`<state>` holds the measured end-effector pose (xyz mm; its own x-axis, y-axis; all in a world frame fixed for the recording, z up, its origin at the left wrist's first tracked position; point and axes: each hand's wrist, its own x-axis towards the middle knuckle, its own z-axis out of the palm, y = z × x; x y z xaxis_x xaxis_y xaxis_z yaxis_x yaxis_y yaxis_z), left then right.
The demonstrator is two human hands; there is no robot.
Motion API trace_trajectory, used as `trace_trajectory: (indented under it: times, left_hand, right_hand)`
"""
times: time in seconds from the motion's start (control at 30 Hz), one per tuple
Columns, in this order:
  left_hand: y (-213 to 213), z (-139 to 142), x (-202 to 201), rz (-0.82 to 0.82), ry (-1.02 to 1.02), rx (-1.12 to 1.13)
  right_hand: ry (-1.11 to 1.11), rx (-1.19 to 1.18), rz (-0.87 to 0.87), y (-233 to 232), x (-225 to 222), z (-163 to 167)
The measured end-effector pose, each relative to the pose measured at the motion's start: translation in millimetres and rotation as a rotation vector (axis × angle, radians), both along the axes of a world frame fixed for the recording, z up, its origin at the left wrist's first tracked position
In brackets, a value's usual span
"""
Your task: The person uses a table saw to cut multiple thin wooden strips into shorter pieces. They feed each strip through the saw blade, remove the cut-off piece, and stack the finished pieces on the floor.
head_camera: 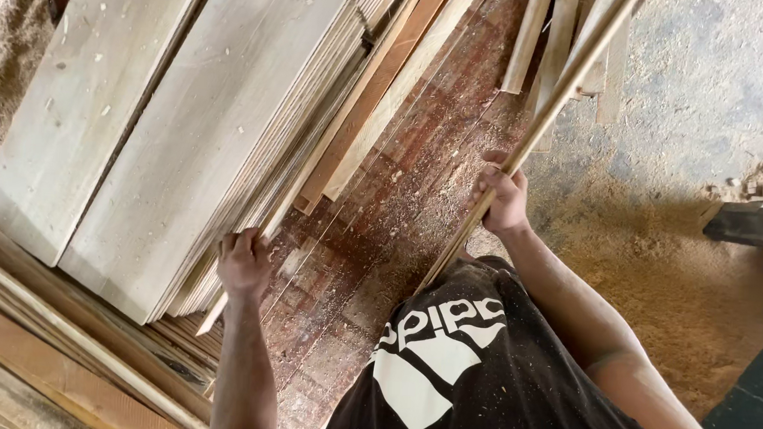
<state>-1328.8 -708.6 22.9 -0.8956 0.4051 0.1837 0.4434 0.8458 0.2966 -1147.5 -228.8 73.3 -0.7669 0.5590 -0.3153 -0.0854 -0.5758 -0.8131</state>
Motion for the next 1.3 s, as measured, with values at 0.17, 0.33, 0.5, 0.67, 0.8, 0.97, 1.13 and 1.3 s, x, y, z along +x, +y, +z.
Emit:
trace_trajectory:
  times: [0.17, 0.33, 0.5, 0.67, 0.8, 0.97, 1.13, 1.3]
  left_hand:
    - [42.7, 34.2, -4.1, 0.188, -0.681, 0.244]
    - [174.3, 23.6, -62.5, 0.020, -0.743, 0.202]
    - [284.5, 4.3, -72.5, 0.008, -0.724, -0.265]
    - [301.9, -8.2, -29.1, 0.045, -0.591, -0.263]
    - [287.2, -1.4, -16.9, 0.010, -0.737, -0.222]
    - [272.0, 4.3, 10.4, 0.007, -0.758, -0.419]
    - [268.1, -14.8, 37.2, -0.149, -0.314, -0.288]
    - [259.3, -3.6, 15.7, -0.067, -0.392, -0.276]
  right_hand:
    - [0.007, -0.030, -0.083, 16.1, 23.2, -6.6]
    - [-0.091, -0.026, -0.135, 25.1, 26.0, -7.6]
    - [-0.157, 0.032, -0.112, 31.5, 26.6, -2.8]
    - [-0.169, 0.120, -0.109, 37.0, 33.0, 6.8]
    - [-0.246, 0.102, -0.125, 39.4, 33.5, 14.3]
    - [-0.246, 0.143, -0.122, 36.3, 38.4, 12.7]
    - [-0.166, 0.212, -0.102, 26.0, 53.3, 1.5]
    - [-0.098, 0.193, -0.132, 22.8, 69.1, -0.3]
